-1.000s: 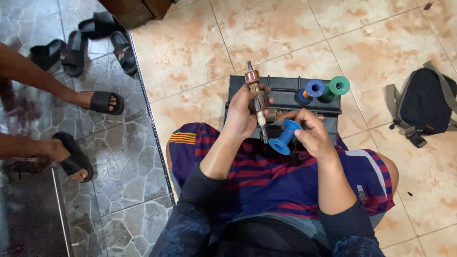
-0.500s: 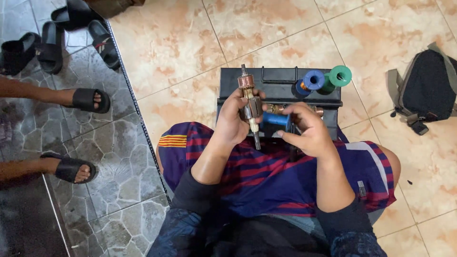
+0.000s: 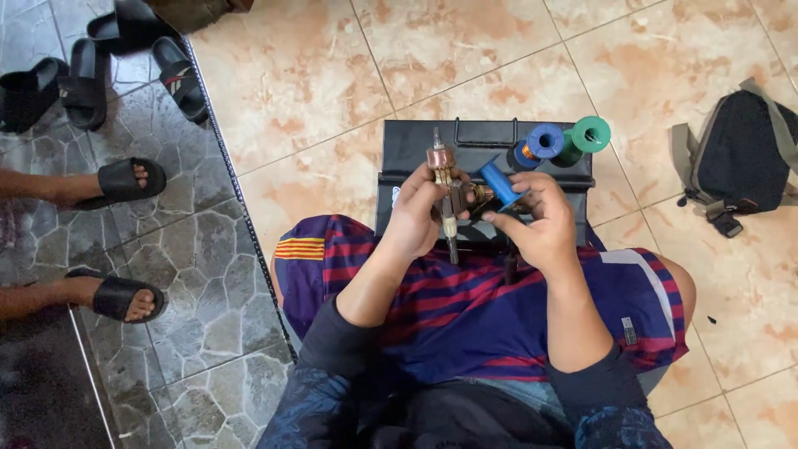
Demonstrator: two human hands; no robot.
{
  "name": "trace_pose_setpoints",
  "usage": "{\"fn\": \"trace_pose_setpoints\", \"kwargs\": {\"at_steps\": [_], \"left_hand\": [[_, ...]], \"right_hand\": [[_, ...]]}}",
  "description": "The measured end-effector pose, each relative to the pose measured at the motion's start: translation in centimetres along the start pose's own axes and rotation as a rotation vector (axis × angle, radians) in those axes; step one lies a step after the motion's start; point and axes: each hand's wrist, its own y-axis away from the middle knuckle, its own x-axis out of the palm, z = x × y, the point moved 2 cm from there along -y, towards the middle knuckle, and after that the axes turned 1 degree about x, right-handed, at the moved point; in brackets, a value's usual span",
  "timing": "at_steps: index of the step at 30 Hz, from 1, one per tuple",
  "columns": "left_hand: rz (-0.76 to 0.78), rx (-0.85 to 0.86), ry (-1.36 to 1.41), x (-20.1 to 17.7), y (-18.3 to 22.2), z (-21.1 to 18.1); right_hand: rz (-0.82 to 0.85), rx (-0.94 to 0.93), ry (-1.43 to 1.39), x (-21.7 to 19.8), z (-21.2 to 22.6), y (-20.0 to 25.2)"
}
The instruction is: Manually winding or repairing a motor armature using hand tools.
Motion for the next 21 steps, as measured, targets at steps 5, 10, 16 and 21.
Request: {"fn": "trace_pose_setpoints", "kwargs": {"at_steps": [5, 10, 16, 21], "left_hand": [[0.021, -0.052, 0.054, -0.2, 0.1, 1.2], [0.05, -0.079, 0.071, 0.1, 0.4, 1.3], [0.041, -0.134, 0.18, -0.3, 0.1, 0.9], [0.096, -0.229, 0.217, -1.2, 0.0, 1.3]], "right_hand": [[-0.06, -0.057, 0.071, -0.4, 0.8, -0.1], [-0.113, -0.111, 0.076, -0.8, 0.7, -0.4], [-0.024, 0.025, -0.11, -0.9, -2.0, 0.3], [0.018, 0.131, -0.323, -0.5, -3.6, 0.7]]}}
